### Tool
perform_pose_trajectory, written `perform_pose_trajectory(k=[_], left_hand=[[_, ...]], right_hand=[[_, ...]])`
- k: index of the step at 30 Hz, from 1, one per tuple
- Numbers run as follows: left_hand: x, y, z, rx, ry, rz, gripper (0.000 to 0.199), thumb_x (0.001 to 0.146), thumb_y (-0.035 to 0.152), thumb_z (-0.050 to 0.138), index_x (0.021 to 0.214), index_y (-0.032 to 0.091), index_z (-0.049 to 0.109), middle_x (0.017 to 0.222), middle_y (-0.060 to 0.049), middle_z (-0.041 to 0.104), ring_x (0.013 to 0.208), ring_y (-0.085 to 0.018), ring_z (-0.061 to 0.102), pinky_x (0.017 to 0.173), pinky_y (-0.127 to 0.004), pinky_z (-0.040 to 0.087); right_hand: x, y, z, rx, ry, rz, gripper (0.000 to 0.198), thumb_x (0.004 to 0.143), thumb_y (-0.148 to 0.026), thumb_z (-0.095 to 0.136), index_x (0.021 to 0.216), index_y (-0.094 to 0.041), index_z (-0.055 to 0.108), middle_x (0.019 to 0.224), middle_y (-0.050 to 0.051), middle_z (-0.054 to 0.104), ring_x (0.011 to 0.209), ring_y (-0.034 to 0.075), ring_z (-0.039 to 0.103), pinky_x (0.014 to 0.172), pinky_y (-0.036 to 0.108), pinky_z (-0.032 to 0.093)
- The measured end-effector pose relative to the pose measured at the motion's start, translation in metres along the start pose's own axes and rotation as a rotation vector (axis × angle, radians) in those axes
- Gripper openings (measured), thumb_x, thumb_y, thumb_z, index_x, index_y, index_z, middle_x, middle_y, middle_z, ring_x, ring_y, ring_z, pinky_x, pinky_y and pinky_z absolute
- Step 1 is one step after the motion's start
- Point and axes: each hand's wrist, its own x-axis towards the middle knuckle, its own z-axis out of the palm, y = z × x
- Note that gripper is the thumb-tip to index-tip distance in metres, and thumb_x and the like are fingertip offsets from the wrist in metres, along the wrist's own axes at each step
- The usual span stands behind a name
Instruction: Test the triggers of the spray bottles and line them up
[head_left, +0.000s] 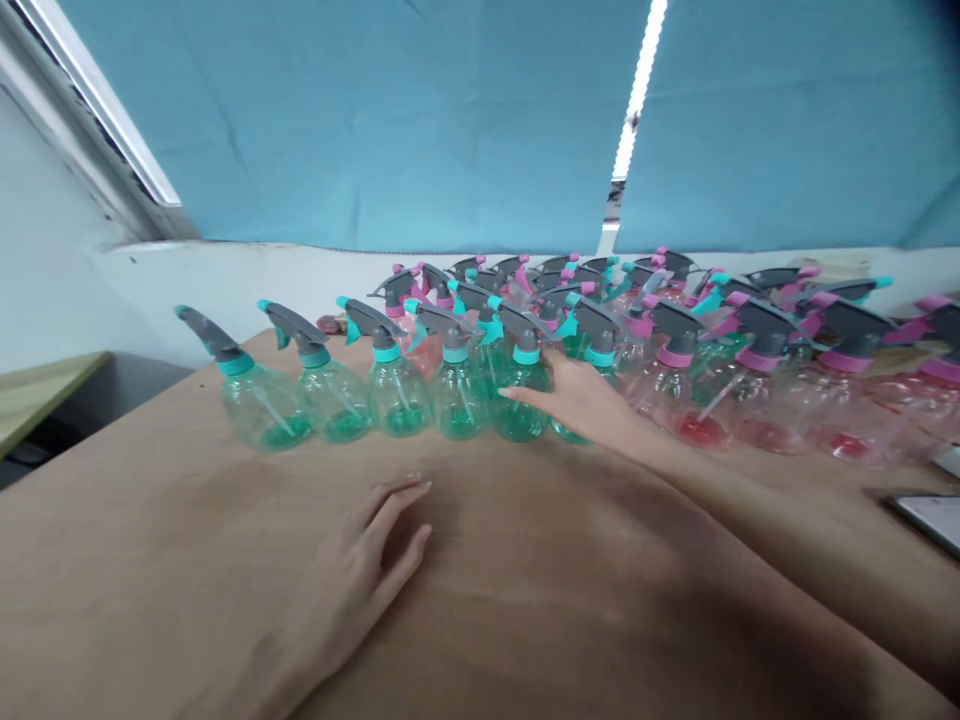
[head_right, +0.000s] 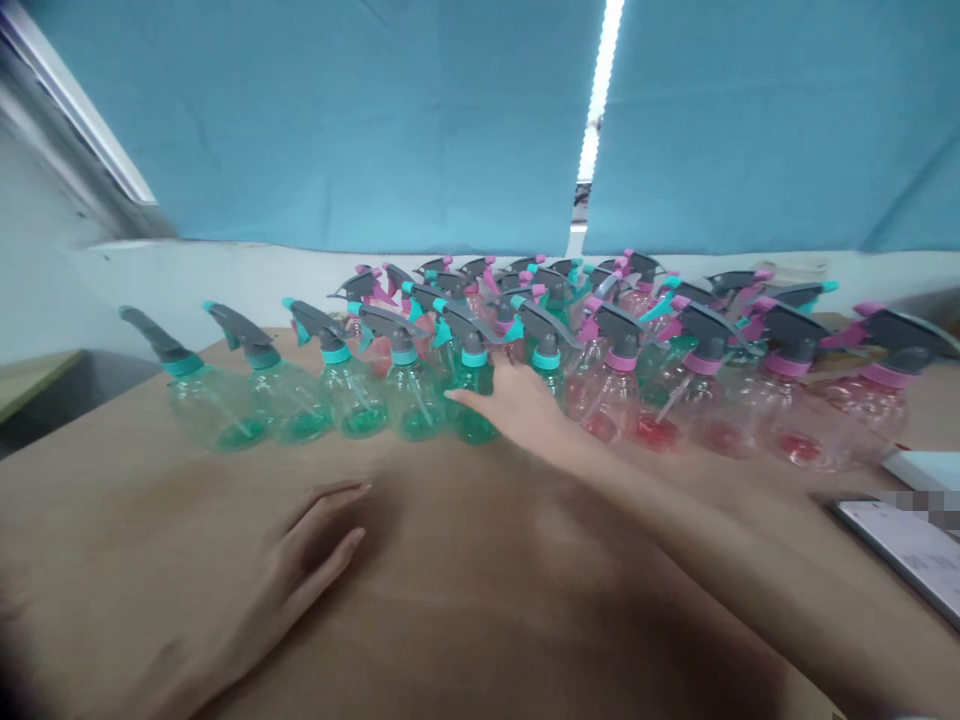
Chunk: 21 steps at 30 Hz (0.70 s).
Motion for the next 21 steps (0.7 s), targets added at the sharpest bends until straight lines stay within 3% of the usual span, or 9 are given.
perform_pose_trajectory(k=[4,9,13,16,18,21], left_hand=[[0.005,0.003,-0.010,-0.026,-0.030,-0.024,0.030,0.097,0.036,0.040,0.126,0.030,0.045,0.129,-0.003,0.053,0.114,-0.025,0.055,0.096,-0.041,0.044],[0.022,0.017,-0.016,-0.057,-0.006,-0.052,0.029,0.096,0.039,0.043,0.123,0.031,0.046,0.123,-0.001,0.056,0.108,-0.025,0.059,0.092,-0.040,0.046],[0.040,0.036,-0.003,-0.039,-0.072,-0.056,0.050,0.089,0.053,0.048,0.131,0.026,0.043,0.128,-0.006,0.055,0.113,-0.031,0.056,0.092,-0.045,0.045],[0.050,0.058,0.013,-0.138,-0.191,-0.096,0.076,0.082,0.059,0.058,0.143,0.025,0.028,0.143,-0.011,0.041,0.124,-0.035,0.046,0.096,-0.050,0.041],[0.053,0.074,0.024,-0.256,-0.242,-0.057,0.087,0.074,0.056,0.069,0.144,0.025,0.026,0.141,-0.012,0.044,0.125,-0.035,0.045,0.097,-0.049,0.041],[0.054,0.097,0.036,-0.440,-0.248,-0.047,0.082,0.072,0.051,0.074,0.138,0.027,0.032,0.132,-0.009,0.053,0.117,-0.033,0.052,0.090,-0.046,0.047]], right_hand=[[0.004,-0.003,0.006,-0.048,0.005,0.021,0.072,0.075,-0.063,0.057,0.116,-0.005,0.051,0.076,0.012,0.066,0.077,0.032,0.064,0.052,0.033,0.039],[-0.013,-0.009,-0.004,-0.110,-0.013,0.028,0.076,0.072,-0.068,0.056,0.115,-0.006,0.052,0.084,0.016,0.068,0.082,0.037,0.065,0.055,0.038,0.043],[-0.048,-0.011,-0.019,-0.142,-0.033,-0.027,0.071,0.072,-0.070,0.054,0.110,-0.010,0.054,0.088,0.014,0.068,0.083,0.036,0.065,0.063,0.042,0.047],[-0.078,-0.009,-0.027,-0.113,-0.040,-0.061,0.063,0.071,-0.070,0.056,0.101,-0.014,0.057,0.086,0.010,0.067,0.085,0.033,0.064,0.068,0.044,0.049],[-0.095,-0.004,-0.031,-0.099,-0.021,-0.096,0.062,0.070,-0.070,0.057,0.100,-0.016,0.058,0.085,0.009,0.066,0.091,0.034,0.061,0.070,0.045,0.049],[-0.113,0.007,-0.038,-0.043,-0.026,-0.156,0.061,0.068,-0.071,0.057,0.100,-0.018,0.059,0.089,0.010,0.065,0.095,0.034,0.058,0.072,0.048,0.049]])
